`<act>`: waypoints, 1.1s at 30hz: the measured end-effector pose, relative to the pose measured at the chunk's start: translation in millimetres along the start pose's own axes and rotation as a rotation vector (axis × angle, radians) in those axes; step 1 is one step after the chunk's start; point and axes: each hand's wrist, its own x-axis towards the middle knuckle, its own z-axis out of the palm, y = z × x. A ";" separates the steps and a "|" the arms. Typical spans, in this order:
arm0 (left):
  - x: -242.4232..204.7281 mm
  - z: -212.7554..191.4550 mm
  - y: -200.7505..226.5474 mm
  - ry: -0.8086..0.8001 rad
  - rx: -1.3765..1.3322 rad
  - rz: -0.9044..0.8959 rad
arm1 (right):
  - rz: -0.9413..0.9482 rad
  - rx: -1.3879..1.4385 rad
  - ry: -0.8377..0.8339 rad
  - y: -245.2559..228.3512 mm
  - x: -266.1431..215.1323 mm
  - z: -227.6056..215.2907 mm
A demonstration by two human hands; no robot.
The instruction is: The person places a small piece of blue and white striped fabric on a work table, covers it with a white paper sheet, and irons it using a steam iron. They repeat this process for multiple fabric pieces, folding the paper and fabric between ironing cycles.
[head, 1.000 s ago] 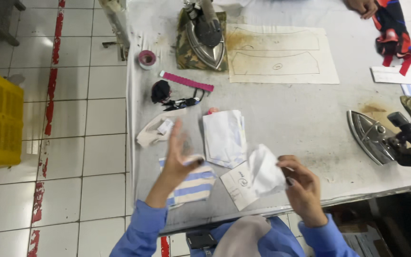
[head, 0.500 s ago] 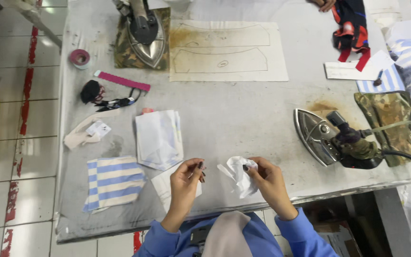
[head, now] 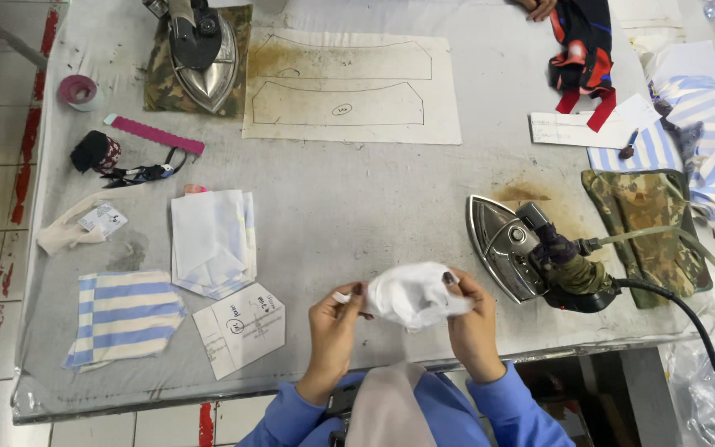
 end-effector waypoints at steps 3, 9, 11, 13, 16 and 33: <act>12.1 -6.1 -12.3 0.201 -0.160 -0.080 | -0.095 0.092 -0.011 -11.2 11.6 -0.3; 13.4 -6.8 29.2 0.001 -0.249 -0.122 | -0.168 -0.008 -0.157 -20.8 22.7 10.9; 8.2 -3.9 46.6 -0.342 0.159 0.128 | -0.261 -0.190 -0.329 -33.4 19.8 20.8; 11.4 -7.7 22.3 -0.257 0.253 0.196 | -0.208 -0.214 -0.403 -26.3 20.7 27.0; 10.8 -7.3 3.8 -0.019 0.293 0.242 | -0.097 -0.381 -0.473 -13.2 20.9 34.2; 28.1 0.1 25.4 0.271 0.080 0.087 | -0.278 -0.327 -0.513 -51.0 15.6 34.0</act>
